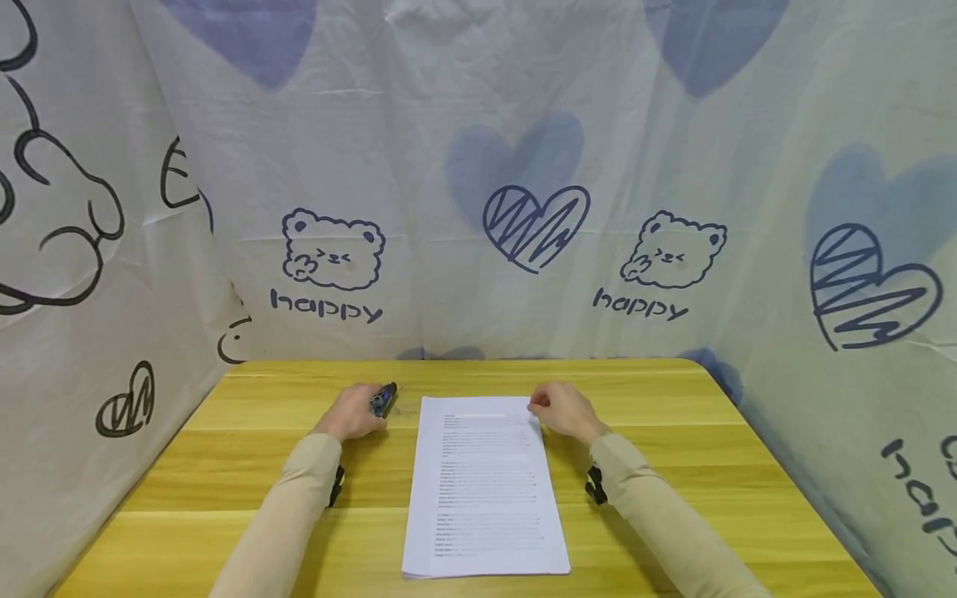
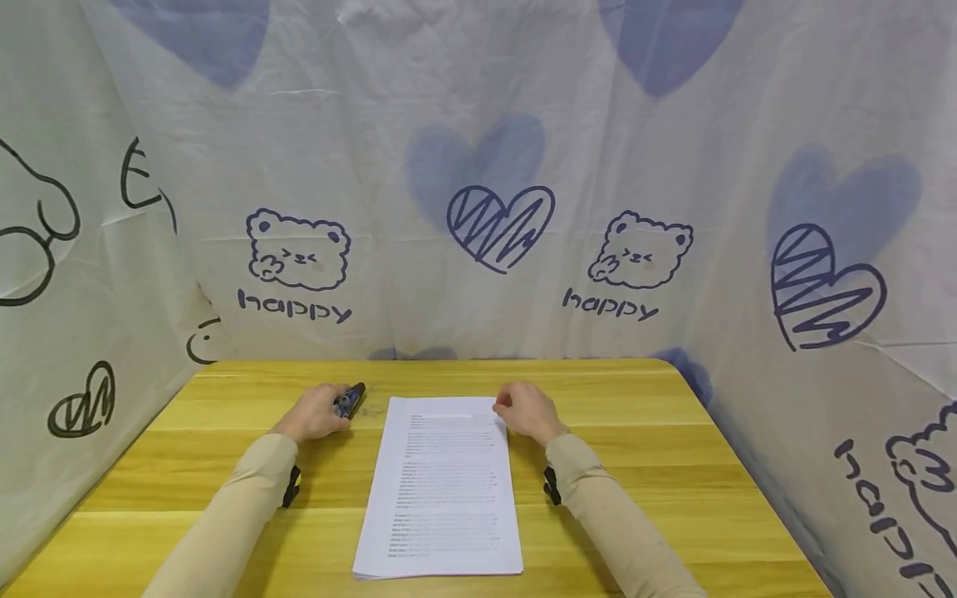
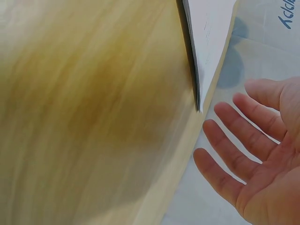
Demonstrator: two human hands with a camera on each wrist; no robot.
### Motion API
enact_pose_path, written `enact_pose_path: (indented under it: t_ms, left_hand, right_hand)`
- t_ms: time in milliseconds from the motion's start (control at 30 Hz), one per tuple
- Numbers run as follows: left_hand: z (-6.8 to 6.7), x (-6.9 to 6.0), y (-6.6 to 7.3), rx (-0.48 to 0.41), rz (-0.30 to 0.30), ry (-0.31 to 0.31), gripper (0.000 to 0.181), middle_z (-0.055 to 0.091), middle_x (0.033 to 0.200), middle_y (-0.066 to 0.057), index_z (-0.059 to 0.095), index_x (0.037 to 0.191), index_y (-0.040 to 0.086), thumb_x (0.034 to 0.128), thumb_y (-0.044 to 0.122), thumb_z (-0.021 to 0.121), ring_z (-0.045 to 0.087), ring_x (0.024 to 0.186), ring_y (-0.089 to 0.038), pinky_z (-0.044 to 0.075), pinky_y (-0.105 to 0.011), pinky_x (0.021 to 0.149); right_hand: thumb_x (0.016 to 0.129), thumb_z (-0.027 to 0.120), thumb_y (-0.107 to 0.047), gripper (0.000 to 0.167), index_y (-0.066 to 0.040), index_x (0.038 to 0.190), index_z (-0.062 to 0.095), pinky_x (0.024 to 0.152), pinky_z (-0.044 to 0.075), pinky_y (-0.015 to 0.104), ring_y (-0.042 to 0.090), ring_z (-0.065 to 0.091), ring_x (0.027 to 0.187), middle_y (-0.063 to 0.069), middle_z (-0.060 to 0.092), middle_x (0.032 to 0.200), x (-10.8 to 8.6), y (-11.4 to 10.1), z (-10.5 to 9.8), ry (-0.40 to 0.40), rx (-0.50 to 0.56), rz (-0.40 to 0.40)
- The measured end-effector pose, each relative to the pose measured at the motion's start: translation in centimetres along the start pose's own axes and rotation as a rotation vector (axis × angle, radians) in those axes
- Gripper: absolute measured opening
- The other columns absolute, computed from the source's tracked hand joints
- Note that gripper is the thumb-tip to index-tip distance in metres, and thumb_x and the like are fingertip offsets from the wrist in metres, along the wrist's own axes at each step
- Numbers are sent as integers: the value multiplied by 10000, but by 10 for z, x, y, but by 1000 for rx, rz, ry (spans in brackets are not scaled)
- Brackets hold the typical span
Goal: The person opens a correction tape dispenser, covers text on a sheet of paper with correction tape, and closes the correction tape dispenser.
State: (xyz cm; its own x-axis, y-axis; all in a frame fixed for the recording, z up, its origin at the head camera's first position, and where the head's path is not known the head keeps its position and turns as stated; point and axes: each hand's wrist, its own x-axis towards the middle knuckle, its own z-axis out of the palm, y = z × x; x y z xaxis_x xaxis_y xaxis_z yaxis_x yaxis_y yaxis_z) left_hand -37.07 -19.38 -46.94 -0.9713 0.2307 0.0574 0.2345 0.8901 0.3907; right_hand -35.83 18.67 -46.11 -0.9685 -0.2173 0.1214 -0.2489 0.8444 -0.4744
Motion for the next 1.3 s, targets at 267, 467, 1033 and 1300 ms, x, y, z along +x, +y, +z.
enact_pose_path:
  t_ms: [267, 467, 1033, 1300]
  left_hand:
    - [3, 5, 1, 14, 18, -21, 707, 573, 1308, -267, 489, 1389, -60, 769, 124, 774, 585, 1085, -348, 493, -514, 974]
    - [6, 6, 4, 31, 19, -61, 690, 541, 1363, -272, 493, 1391, -56, 792, 126, 783, 543, 1209, -408, 441, -537, 1052]
    - [5, 5, 2, -44, -9, -89, 690, 498, 1422, -262, 463, 1439, 0, 848, 245, 721, 525, 1230, -405, 413, -565, 1068]
    - [2, -2, 12, 9, 2, -16, 709, 425, 1472, -282, 420, 1464, -3, 921, 398, 636, 407, 1347, -465, 335, -596, 1121]
  right_hand:
    - [930, 673, -237, 143, -115, 977, 730, 739, 524, 343, 142, 587, 760, 18, 704, 927, 1, 0, -2, 4, -5, 20]
    - [925, 679, -248, 141, -122, 954, 735, 708, 511, 332, 133, 585, 733, 3, 702, 899, 1, 1, 3, -11, -9, 26]
    - [934, 654, -271, 200, -110, 1014, 742, 691, 511, 321, 136, 605, 761, 17, 716, 942, 0, 5, -4, 8, 27, 72]
    - [932, 652, -259, 211, -88, 1024, 735, 751, 539, 367, 158, 633, 822, 37, 720, 977, -9, 10, -13, 15, 40, 84]
